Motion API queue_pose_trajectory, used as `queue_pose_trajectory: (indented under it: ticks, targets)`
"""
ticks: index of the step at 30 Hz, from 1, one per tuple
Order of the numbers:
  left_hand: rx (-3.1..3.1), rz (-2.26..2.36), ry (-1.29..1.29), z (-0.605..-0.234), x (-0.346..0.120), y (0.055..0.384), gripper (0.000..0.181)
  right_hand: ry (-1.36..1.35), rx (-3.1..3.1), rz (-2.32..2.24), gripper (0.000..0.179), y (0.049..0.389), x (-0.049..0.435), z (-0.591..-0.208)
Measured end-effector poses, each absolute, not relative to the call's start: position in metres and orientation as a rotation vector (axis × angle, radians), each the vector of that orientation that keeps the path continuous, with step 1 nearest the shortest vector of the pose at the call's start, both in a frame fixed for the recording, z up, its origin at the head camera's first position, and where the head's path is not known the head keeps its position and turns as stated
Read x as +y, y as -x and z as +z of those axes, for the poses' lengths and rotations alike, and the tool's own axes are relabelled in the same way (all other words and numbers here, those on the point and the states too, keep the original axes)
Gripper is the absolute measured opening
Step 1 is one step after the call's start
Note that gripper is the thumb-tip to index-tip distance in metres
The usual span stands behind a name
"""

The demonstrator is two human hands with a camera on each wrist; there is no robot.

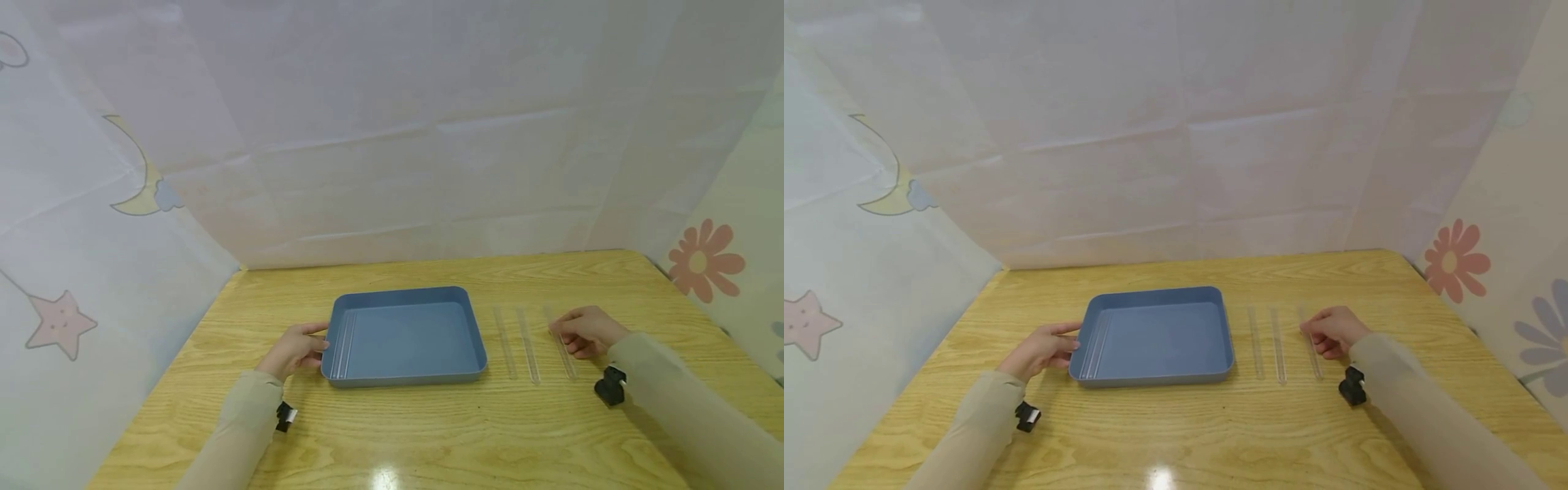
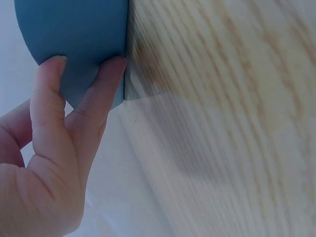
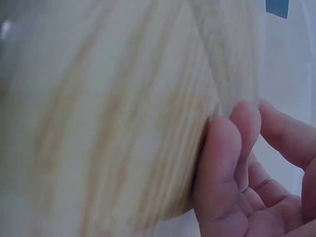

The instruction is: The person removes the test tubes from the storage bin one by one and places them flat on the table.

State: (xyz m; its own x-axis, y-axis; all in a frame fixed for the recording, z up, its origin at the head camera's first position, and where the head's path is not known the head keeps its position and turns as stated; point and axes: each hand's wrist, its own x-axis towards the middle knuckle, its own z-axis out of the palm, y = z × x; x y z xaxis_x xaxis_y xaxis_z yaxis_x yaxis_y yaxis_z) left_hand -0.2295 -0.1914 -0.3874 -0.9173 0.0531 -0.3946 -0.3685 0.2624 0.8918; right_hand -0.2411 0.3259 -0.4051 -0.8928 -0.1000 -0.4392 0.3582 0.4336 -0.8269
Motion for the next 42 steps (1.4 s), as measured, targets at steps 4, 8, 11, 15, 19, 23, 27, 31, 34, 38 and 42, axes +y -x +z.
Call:
queue_pose_trajectory:
  ticks: [4, 8, 11, 15, 19, 23, 27, 31, 34, 38, 42]
  targets:
    - [2.195, 1.702, 0.284, -0.387, -0.192, 0.229, 0.054, -0.200, 2.278, -1.442, 0.026, 0.242, 0.328, -0.406]
    - [2.189, 1.696, 0.271, -0.386, -0.192, 0.228, 0.054, -0.217, 2.273, -1.445, 0.023, 0.242, 0.332, -0.406]
    - [2.193, 1.691, 0.262, -0.386, -0.192, 0.227, 0.054, -0.244, 2.251, -1.469, 0.019, 0.241, 0.335, -0.404]
    - [2.198, 1.688, 0.258, -0.386, -0.192, 0.227, 0.054, -0.261, 2.206, -1.513, 0.017, 0.240, 0.337, -0.400]
    - [2.202, 1.690, 0.271, -0.386, -0.192, 0.227, 0.053, -0.274, 2.170, -1.547, 0.016, 0.240, 0.339, -0.399]
    - [2.198, 1.693, 0.274, -0.387, -0.191, 0.228, 0.053, -0.289, 2.137, -1.582, 0.016, 0.240, 0.341, -0.397]
    - [2.190, 1.703, 0.269, -0.386, -0.191, 0.228, 0.054, -0.273, 2.067, -1.648, 0.016, 0.240, 0.343, -0.395]
    - [2.184, 1.716, 0.268, -0.387, -0.191, 0.228, 0.054, -0.249, 1.972, -1.727, 0.012, 0.240, 0.342, -0.392]
    - [2.190, 1.712, 0.266, -0.388, -0.191, 0.229, 0.053, -0.228, 1.907, -1.781, 0.009, 0.241, 0.340, -0.389]
    - [2.193, 1.704, 0.259, -0.388, -0.193, 0.229, 0.053, -0.195, 1.866, -1.811, 0.020, 0.242, 0.334, -0.385]
    - [2.188, 1.700, 0.245, -0.387, -0.194, 0.228, 0.054, -0.177, 1.856, -1.826, 0.038, 0.243, 0.329, -0.381]
